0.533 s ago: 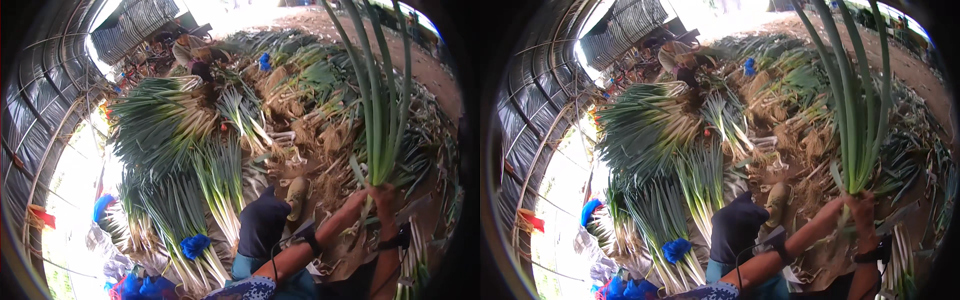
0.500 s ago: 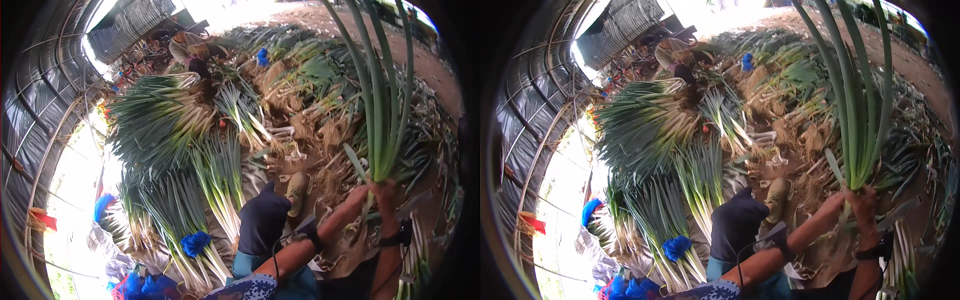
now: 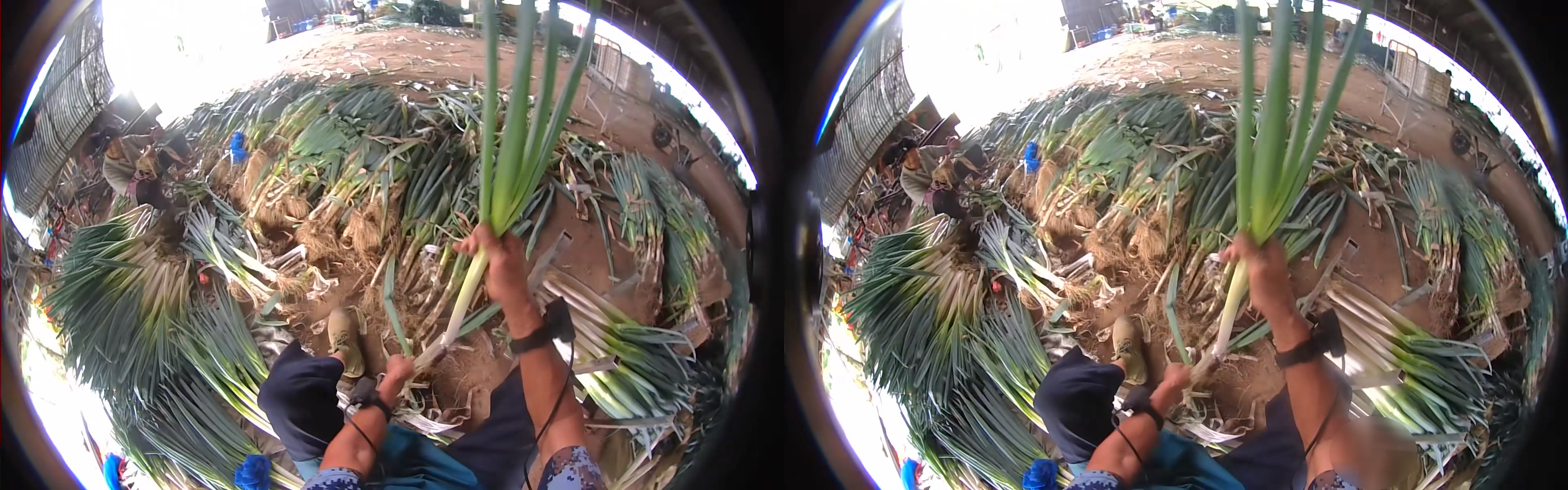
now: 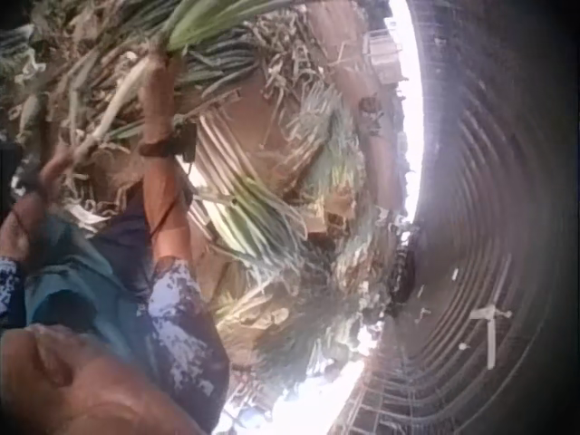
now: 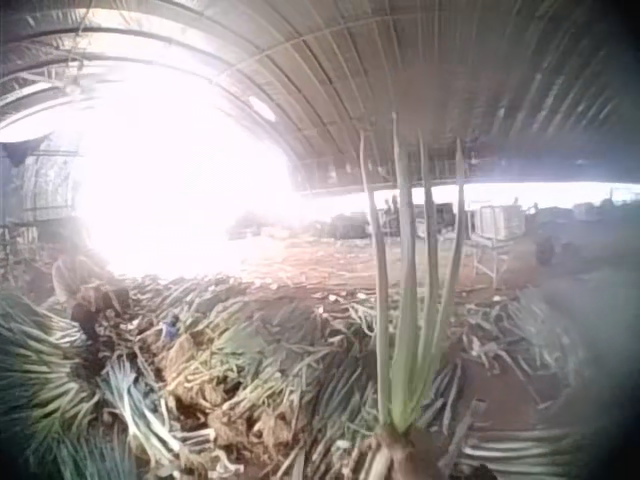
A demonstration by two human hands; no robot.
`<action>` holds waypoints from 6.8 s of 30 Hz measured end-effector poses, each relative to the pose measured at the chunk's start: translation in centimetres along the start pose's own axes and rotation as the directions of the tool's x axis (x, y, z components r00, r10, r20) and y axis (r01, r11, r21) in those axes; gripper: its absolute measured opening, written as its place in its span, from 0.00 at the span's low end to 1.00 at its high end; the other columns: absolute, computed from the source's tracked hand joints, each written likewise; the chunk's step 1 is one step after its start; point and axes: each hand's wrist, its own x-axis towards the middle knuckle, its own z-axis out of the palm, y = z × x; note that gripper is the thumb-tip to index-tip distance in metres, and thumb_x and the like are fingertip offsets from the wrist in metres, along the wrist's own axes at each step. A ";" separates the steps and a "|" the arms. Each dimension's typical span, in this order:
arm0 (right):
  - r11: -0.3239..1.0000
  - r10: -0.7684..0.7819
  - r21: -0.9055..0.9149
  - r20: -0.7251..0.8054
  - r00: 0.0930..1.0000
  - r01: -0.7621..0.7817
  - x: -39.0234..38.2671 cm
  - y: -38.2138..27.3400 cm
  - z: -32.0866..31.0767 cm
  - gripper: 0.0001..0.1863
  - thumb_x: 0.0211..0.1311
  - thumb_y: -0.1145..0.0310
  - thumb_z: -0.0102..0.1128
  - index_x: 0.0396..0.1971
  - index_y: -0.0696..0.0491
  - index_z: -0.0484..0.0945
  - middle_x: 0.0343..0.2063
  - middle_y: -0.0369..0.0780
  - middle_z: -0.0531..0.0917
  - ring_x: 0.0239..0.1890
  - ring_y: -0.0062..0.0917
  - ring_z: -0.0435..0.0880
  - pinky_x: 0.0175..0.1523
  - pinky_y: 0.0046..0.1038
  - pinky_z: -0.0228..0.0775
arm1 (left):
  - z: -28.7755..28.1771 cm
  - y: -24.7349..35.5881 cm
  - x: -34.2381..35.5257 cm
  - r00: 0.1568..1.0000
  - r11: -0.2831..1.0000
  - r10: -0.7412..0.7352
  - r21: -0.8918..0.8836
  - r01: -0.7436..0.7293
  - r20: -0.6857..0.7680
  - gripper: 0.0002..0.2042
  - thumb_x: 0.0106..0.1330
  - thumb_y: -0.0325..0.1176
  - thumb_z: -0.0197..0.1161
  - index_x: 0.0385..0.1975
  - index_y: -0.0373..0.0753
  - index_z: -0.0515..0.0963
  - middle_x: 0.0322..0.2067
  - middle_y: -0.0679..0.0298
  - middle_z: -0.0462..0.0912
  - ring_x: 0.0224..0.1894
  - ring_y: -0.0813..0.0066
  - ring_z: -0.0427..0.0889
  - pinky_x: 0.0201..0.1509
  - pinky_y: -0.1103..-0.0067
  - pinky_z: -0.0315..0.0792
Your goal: Sorting and arranging harvested leeks into a metal tray or frame for processing.
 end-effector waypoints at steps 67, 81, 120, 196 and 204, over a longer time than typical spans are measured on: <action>0.978 -0.166 -0.011 -0.648 0.743 0.209 3.4 1.2 -11.9 0.17 0.61 0.70 0.75 0.40 0.63 0.75 0.27 0.40 0.81 0.18 0.24 0.82 0.24 0.29 0.84 | -4.1 15.6 -13.7 0.260 0.435 0.896 0.588 -0.682 -0.360 0.44 0.53 0.43 0.80 0.66 0.33 0.63 0.51 0.50 0.79 0.54 0.48 0.77 0.59 0.58 0.68; 0.882 0.177 0.472 -0.347 0.921 0.008 1.7 -0.6 -11.4 0.17 0.59 0.63 0.79 0.37 0.48 0.75 0.20 0.32 0.76 0.14 0.18 0.71 0.19 0.27 0.64 | -1.5 14.3 -16.0 0.667 0.641 0.739 -0.201 -0.741 -0.100 0.18 0.80 0.46 0.52 0.51 0.37 0.79 0.26 0.63 0.80 0.28 0.77 0.78 0.32 0.77 0.71; 0.899 0.199 0.426 -0.194 0.961 -0.100 0.4 -0.7 -12.4 0.22 0.61 0.56 0.76 0.19 0.45 0.70 0.11 0.30 0.69 0.11 0.17 0.67 0.17 0.24 0.62 | -4.1 19.2 -16.9 0.556 0.655 0.733 -0.629 -0.418 0.393 0.20 0.81 0.47 0.51 0.45 0.33 0.80 0.34 0.65 0.85 0.36 0.78 0.84 0.42 0.79 0.79; -0.480 0.051 -0.796 0.394 0.918 0.368 -24.9 -18.3 -27.7 0.02 0.52 0.71 0.65 0.25 0.47 0.81 0.21 0.41 0.81 0.31 0.38 0.85 0.43 0.41 0.75 | -5.0 20.9 -22.8 0.247 0.698 0.575 -0.311 -0.645 0.780 0.17 0.72 0.42 0.67 0.51 0.36 0.78 0.26 0.73 0.73 0.29 0.85 0.71 0.30 0.82 0.64; -0.217 0.470 -0.975 -0.142 0.871 -0.042 -19.9 -18.5 -32.1 0.19 0.54 0.52 0.73 0.36 0.52 0.85 0.33 0.46 0.87 0.41 0.45 0.87 0.46 0.45 0.76 | -4.9 25.3 -13.2 0.402 0.701 0.712 -0.603 -0.380 0.575 0.12 0.79 0.36 0.56 0.48 0.33 0.79 0.23 0.68 0.77 0.20 0.85 0.75 0.19 0.85 0.73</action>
